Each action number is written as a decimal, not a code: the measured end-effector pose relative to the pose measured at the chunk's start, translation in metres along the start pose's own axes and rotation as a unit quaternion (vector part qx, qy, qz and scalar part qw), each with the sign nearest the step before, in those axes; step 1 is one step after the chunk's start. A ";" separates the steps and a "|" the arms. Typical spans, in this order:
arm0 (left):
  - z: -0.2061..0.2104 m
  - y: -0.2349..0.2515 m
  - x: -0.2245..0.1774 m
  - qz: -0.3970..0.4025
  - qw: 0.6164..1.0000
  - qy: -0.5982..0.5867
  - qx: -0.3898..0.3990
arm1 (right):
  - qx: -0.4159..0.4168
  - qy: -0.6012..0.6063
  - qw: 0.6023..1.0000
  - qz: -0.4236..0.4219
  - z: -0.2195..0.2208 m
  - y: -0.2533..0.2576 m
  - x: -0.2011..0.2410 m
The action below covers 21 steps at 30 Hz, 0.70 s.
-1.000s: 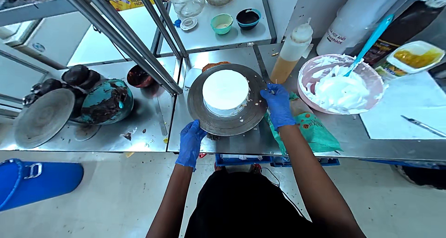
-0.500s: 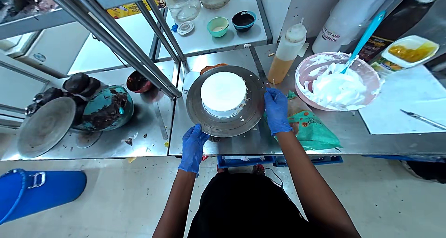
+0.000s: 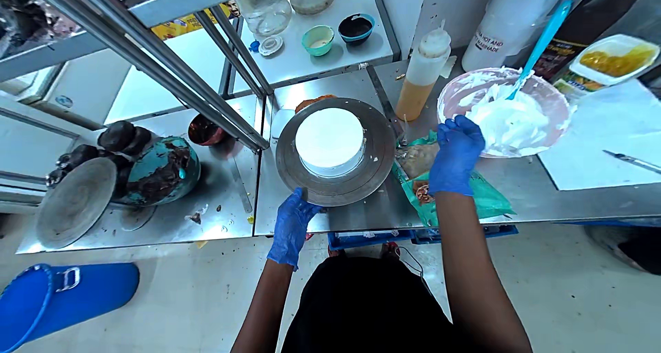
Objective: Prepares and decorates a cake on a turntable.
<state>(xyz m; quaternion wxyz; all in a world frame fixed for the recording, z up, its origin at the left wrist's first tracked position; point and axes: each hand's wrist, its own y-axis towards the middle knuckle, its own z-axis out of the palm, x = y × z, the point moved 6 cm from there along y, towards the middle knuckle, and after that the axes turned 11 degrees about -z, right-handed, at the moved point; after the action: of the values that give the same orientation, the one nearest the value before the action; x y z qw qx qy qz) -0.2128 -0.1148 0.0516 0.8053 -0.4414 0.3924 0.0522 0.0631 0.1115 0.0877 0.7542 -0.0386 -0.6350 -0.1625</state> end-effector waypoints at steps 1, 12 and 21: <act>0.000 0.002 -0.004 0.004 1.000 0.000 -0.007 | 0.066 -0.072 0.994 -0.040 0.015 -0.013 0.005; 0.002 0.007 -0.007 -0.011 1.000 -0.009 -0.023 | 0.106 0.017 0.993 0.042 0.025 -0.022 0.012; 0.007 0.007 -0.015 -0.006 0.999 -0.001 -0.037 | 0.184 -0.105 0.975 -0.074 0.060 -0.071 0.016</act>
<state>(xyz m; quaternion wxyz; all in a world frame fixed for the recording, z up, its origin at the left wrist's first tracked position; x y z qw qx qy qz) -0.2225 -0.1014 0.0593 0.7887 -0.4735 0.3872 0.0624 -0.0120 0.0571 0.1037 0.6637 0.1308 -0.7305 -0.0931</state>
